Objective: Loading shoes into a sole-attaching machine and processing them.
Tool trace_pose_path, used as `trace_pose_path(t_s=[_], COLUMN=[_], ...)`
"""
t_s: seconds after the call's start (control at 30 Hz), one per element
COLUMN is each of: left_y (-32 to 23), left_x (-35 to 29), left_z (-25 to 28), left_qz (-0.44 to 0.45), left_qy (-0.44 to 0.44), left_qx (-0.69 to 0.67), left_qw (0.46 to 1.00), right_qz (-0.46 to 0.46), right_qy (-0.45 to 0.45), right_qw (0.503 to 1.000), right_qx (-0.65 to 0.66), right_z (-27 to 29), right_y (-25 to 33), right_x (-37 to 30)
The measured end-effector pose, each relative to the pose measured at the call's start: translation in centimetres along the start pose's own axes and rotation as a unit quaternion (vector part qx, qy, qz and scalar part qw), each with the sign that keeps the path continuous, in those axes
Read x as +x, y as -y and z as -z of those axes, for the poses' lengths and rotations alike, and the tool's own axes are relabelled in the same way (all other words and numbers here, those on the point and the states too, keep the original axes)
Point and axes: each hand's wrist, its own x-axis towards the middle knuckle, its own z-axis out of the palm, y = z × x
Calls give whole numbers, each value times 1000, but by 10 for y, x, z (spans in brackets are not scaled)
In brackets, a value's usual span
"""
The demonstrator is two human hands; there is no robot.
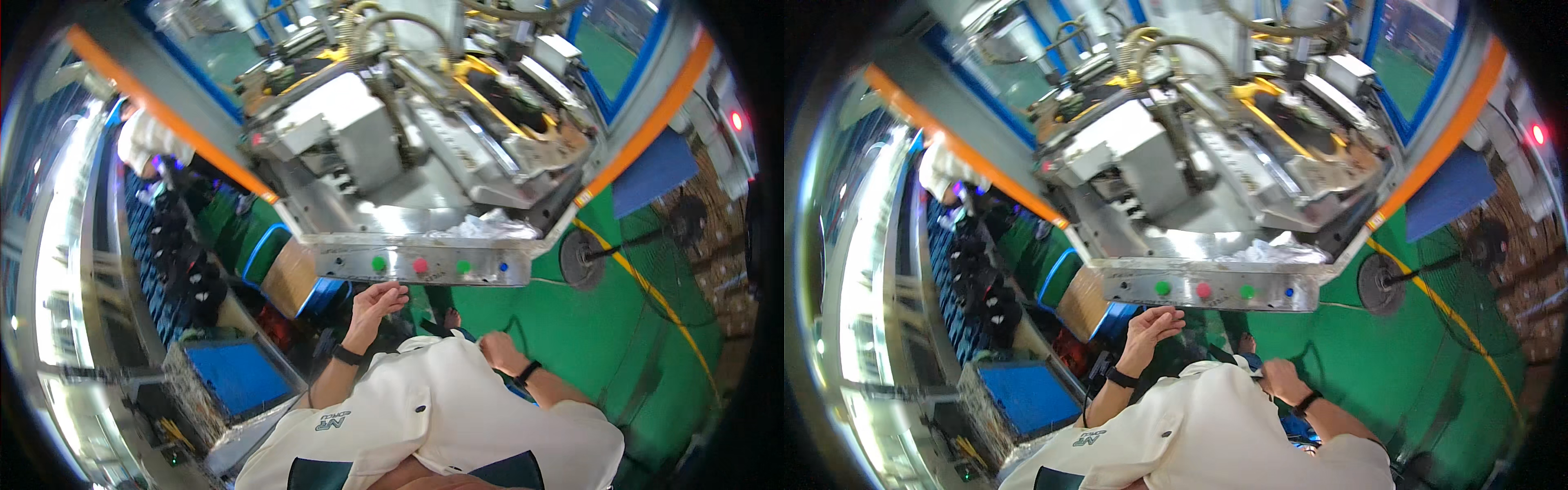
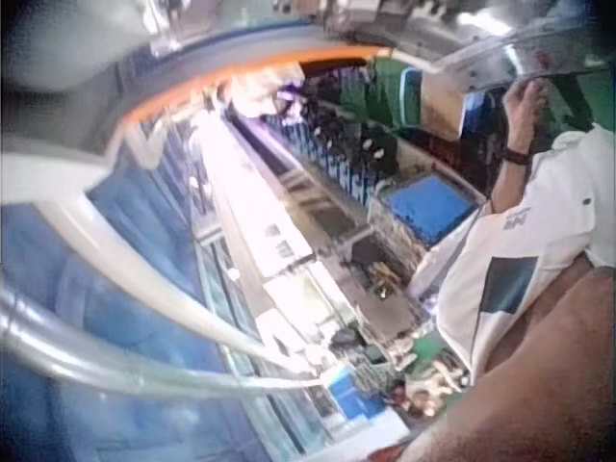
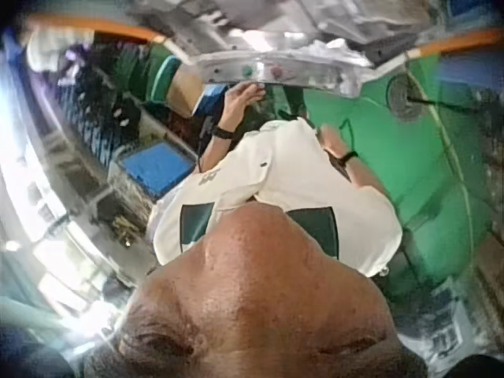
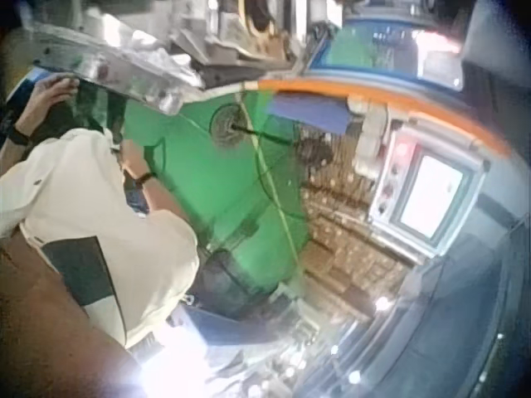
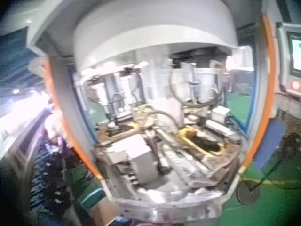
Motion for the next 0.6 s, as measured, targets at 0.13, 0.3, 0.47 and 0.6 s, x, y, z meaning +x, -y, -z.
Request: trace_pose_path(t_s=[0.13, 0.3, 0.47, 0.6], left_y=[-8, -61, -135, -145], left_x=[25, 62, 138, 256], left_z=[-42, -56, -79, -85], left_qz=[26, -77, -148, -203], left_qy=[42, 29, 15, -43], left_qx=[28, 78, 146, 162], left_qw=[998, 994, 978, 965], right_qz=[19, -36, -106, -67], right_qy=[10, -14, -87, -31], right_qw=[998, 986, 969, 970], right_qx=[51, 159, 204, 230], right_z=[7, 13, -19, -11], right_y=[-7, -46, -68, -77], right_x=[39, -29, -53, -21])
